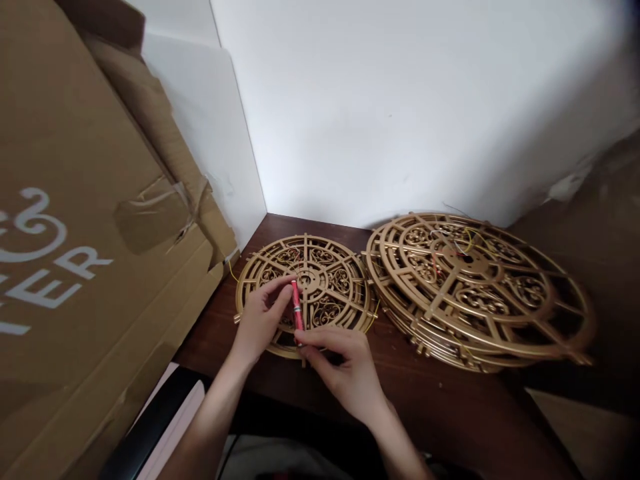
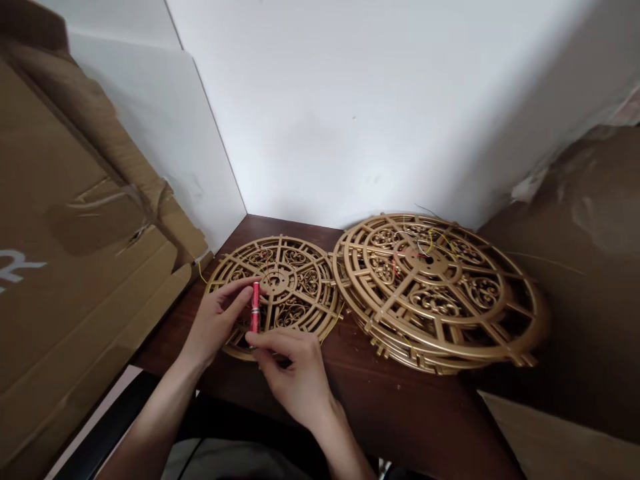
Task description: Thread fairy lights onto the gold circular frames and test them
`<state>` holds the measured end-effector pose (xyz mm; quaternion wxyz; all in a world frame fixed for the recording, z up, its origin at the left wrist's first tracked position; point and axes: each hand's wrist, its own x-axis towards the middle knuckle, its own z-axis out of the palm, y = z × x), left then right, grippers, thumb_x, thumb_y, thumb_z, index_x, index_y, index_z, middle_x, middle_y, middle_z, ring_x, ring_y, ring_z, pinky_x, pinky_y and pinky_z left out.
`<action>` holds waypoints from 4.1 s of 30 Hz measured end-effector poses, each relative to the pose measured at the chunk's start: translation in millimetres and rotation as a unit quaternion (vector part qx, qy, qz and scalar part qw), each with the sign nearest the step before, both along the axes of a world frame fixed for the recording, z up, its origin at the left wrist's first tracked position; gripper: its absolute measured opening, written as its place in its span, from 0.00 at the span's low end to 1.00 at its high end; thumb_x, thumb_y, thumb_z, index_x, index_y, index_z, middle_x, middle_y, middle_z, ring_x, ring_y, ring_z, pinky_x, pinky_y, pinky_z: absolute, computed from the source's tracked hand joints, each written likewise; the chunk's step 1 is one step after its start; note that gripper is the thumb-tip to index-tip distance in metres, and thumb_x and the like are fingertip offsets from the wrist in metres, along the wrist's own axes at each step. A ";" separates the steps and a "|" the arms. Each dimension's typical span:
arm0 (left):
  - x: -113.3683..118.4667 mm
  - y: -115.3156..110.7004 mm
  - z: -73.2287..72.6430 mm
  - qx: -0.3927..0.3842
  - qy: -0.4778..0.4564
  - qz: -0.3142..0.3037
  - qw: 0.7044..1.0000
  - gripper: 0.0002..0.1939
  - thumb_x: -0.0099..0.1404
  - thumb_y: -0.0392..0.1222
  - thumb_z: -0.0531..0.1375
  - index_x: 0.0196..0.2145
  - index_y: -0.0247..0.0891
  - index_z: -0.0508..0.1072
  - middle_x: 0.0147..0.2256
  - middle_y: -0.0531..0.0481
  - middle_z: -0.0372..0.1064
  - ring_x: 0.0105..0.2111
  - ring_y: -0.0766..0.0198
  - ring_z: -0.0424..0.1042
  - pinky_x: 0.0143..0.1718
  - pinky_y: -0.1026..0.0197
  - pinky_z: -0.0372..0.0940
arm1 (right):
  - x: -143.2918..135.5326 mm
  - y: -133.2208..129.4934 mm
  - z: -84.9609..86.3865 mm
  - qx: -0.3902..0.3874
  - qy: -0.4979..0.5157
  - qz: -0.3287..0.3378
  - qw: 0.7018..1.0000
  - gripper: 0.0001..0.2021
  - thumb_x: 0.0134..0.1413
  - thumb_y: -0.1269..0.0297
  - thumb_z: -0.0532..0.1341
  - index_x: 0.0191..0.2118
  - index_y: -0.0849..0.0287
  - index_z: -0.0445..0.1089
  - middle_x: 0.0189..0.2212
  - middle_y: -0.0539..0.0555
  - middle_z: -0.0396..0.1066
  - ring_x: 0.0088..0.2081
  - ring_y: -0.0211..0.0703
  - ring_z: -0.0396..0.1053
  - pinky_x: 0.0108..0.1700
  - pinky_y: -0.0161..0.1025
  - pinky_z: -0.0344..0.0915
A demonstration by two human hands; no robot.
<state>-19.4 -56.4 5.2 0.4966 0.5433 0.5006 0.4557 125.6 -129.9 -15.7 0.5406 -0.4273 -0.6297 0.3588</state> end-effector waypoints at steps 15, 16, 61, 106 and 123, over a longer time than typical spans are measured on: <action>-25.4 25.4 13.0 -0.005 -0.026 -0.054 0.998 0.19 0.56 0.52 0.62 0.37 0.32 0.78 0.30 0.42 0.77 0.21 0.65 0.70 0.22 0.64 0.64 | 34.2 25.4 17.4 -0.076 0.105 0.159 0.979 0.08 0.50 0.65 0.68 0.39 0.53 0.79 0.33 0.54 0.80 0.32 0.44 0.78 0.36 0.39 0.75; -25.2 28.8 10.8 0.017 0.015 -0.056 0.998 0.17 0.55 0.49 0.62 0.36 0.34 0.79 0.30 0.43 0.77 0.19 0.65 0.68 0.22 0.63 0.64 | 38.5 28.3 16.8 -0.104 0.136 0.177 0.969 0.09 0.49 0.66 0.69 0.39 0.53 0.79 0.33 0.54 0.80 0.32 0.44 0.78 0.36 0.39 0.75; -27.9 59.7 -17.2 0.349 0.504 -0.062 0.788 0.15 0.65 0.33 0.53 0.48 0.37 0.73 0.39 0.42 0.68 0.43 0.52 0.64 0.46 0.50 0.63 | 57.5 36.3 13.2 -0.180 0.327 0.149 0.916 0.11 0.40 0.70 0.71 0.34 0.53 0.80 0.28 0.53 0.80 0.26 0.38 0.76 0.23 0.28 0.64; 2.5 6.6 11.6 0.427 0.292 -0.049 0.854 0.18 0.68 0.41 0.55 0.55 0.45 0.67 0.57 0.45 0.65 0.58 0.54 0.61 0.59 0.46 0.57 | 49.3 33.1 9.3 -0.165 0.289 0.090 0.939 0.11 0.44 0.68 0.70 0.37 0.55 0.79 0.28 0.54 0.79 0.27 0.40 0.74 0.29 0.35 0.68; 6.1 103.5 28.5 0.354 0.468 -0.223 0.778 0.10 0.62 0.39 0.58 0.36 0.42 0.79 0.37 0.46 0.75 0.40 0.56 0.68 0.43 0.54 0.63 | 42.3 29.4 4.1 -0.140 0.206 0.159 0.955 0.09 0.44 0.67 0.71 0.36 0.57 0.80 0.29 0.54 0.79 0.26 0.39 0.75 0.29 0.34 0.72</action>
